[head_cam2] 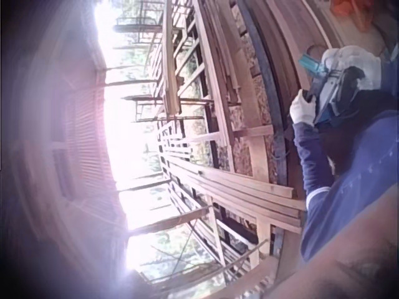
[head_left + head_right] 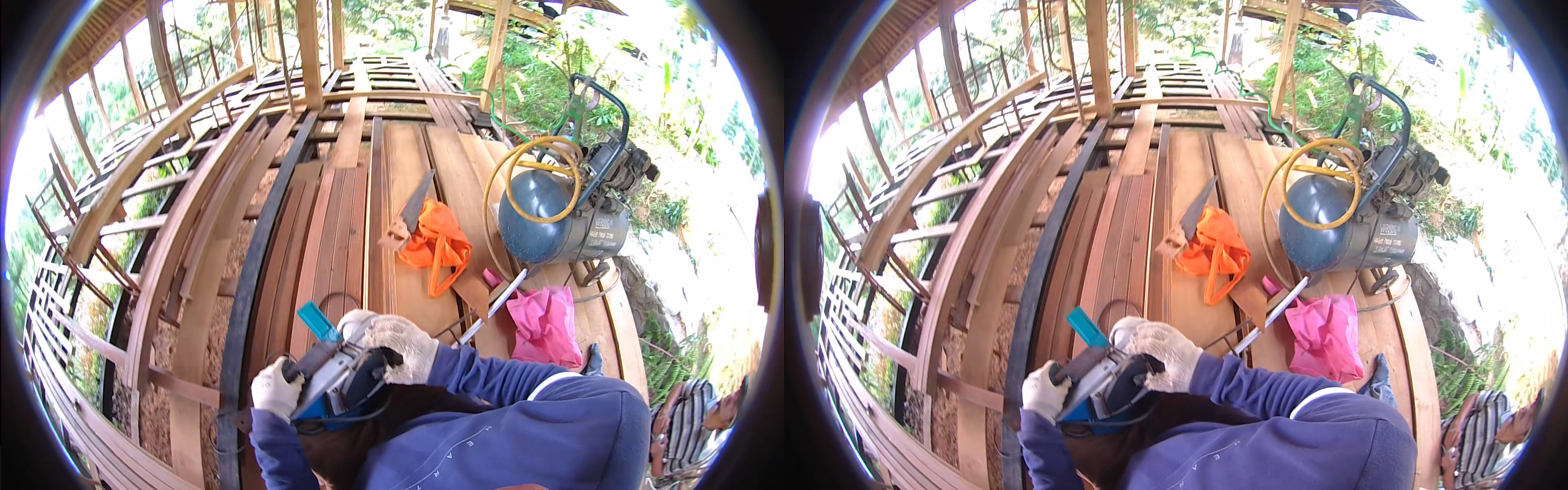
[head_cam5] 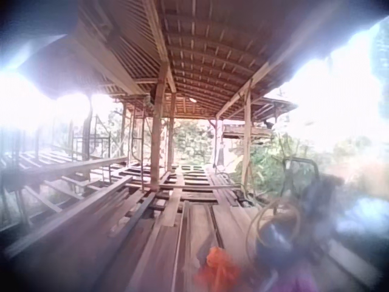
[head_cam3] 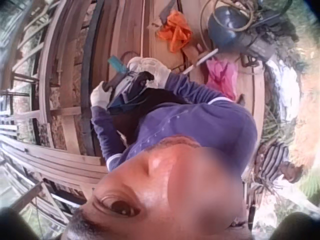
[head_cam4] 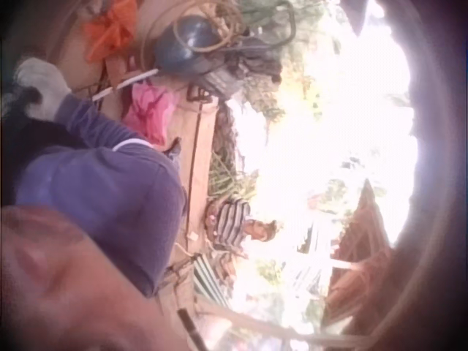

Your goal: The person uses a ruler to check the blades of an electric planer while it is held in their lap, then uses a screwdriver to tighten components on the base of the tool.

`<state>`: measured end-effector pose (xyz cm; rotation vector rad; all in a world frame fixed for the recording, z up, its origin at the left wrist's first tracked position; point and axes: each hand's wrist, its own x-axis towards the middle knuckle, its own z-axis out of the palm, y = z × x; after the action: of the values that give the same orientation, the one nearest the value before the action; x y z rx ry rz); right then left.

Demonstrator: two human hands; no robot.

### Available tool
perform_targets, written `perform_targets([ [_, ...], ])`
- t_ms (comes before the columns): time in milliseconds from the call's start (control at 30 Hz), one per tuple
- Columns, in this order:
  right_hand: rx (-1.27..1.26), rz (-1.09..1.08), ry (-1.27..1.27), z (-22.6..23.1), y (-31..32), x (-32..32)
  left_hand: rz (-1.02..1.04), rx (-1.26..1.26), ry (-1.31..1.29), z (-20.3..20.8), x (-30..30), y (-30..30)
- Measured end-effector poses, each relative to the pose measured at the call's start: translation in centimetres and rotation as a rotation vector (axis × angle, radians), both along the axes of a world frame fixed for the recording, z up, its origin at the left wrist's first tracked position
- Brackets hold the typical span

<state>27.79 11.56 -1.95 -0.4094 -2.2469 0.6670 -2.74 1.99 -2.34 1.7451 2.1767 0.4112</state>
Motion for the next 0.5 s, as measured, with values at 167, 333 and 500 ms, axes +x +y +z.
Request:
perform_targets([
  [167, 0.058, -0.065, 0.015, 1.1, -2.2, 1.6, -0.02, 0.018, 0.075, 1.0, 1.0, -1.3],
  [333, 0.075, -0.052, 0.036, -0.9, -2.8, 2.7, -0.016, 0.126, 0.105, 2.3, 2.7, -3.4],
  [500, 0.041, -0.006, 0.0, -0.8, -3.3, 4.7, -0.054, 0.229, 0.155, 4.2, 5.2, -5.6],
])
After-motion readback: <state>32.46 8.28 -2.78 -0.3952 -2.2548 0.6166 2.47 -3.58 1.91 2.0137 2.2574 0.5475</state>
